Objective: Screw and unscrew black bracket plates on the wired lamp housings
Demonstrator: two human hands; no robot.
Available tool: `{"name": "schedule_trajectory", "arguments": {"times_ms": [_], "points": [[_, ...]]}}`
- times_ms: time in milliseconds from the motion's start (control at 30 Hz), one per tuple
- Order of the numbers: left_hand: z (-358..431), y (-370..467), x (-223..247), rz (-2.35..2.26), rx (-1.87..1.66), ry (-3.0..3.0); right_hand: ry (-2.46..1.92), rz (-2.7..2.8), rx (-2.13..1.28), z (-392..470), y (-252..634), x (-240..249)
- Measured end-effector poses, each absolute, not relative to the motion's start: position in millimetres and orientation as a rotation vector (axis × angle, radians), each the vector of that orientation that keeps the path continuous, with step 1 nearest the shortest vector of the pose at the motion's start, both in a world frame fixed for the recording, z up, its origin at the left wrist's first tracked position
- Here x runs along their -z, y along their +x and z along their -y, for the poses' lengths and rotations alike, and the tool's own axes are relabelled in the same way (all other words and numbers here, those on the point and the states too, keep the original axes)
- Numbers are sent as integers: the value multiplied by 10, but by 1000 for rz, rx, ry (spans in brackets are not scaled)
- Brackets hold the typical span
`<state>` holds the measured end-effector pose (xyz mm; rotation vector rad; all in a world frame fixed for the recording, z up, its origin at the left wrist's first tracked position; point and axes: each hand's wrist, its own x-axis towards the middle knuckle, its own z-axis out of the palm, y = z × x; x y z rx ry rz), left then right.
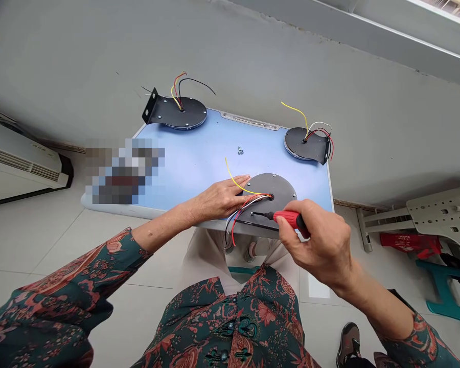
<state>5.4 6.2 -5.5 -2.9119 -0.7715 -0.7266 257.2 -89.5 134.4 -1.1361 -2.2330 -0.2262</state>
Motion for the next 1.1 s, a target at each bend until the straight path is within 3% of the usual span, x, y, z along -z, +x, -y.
{"name": "schedule_trajectory", "arguments": {"times_ms": [467, 867, 1100], "points": [[-71, 48, 88, 723, 732, -2823, -1499, 1676, -804, 353, 2701, -1289], [-63, 34, 99, 752, 733, -2889, -1294, 1996, -547, 506, 2657, -1409], [-52, 48, 65, 786, 755, -2908, -1115, 2502, -164, 543, 2652, -1635]]}}
